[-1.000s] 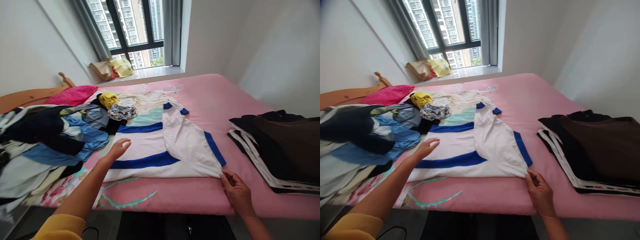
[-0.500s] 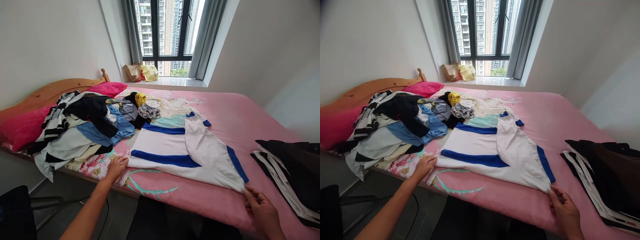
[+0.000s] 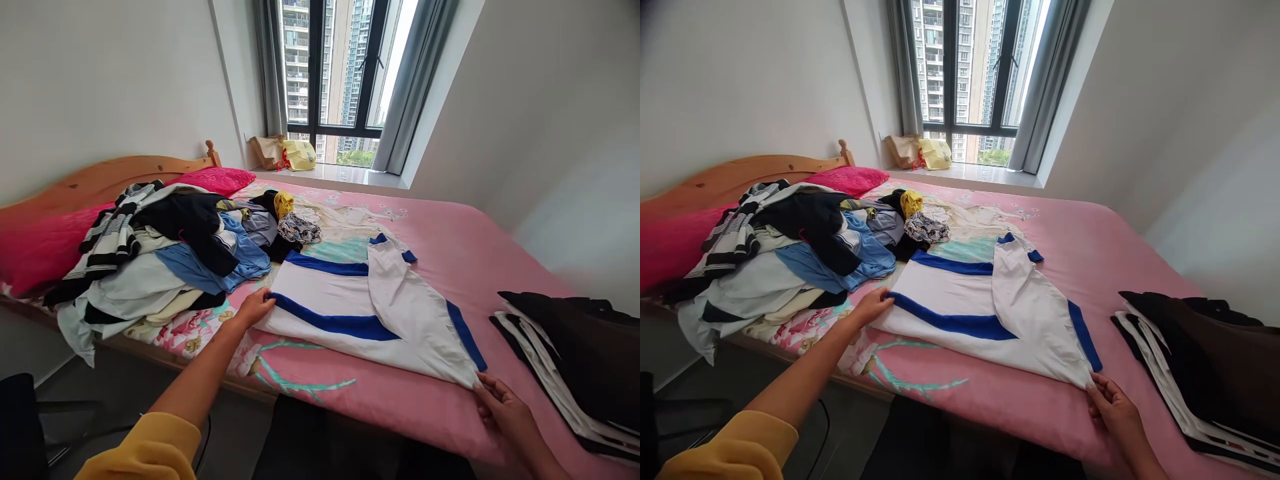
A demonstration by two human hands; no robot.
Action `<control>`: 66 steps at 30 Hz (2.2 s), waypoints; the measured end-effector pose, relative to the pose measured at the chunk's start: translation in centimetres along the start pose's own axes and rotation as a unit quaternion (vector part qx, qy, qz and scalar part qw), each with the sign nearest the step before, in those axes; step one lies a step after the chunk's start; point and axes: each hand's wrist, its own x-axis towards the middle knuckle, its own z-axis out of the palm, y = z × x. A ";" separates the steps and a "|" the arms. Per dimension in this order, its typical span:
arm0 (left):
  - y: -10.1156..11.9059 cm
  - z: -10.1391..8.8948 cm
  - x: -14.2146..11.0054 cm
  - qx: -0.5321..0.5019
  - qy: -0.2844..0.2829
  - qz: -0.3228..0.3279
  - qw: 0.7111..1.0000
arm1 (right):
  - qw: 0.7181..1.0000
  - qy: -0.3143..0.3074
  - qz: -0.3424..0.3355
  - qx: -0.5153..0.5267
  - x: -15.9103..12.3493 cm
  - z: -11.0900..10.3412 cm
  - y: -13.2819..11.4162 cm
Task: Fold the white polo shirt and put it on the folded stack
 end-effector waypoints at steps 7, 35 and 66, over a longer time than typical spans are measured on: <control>-2.6 -0.6 -1.5 -0.099 -0.111 -0.090 0.985 | 0.999 -0.021 0.029 -0.034 0.5 -0.3 -0.6; -4.7 0.1 -9.6 -0.174 -0.131 -0.104 0.970 | 0.998 -0.057 -0.007 -0.010 -3.6 -2.6 0.7; -2.5 -0.9 -9.0 -0.351 -0.127 -0.096 0.923 | 0.752 -0.207 -0.275 -0.562 -3.8 19.8 -11.2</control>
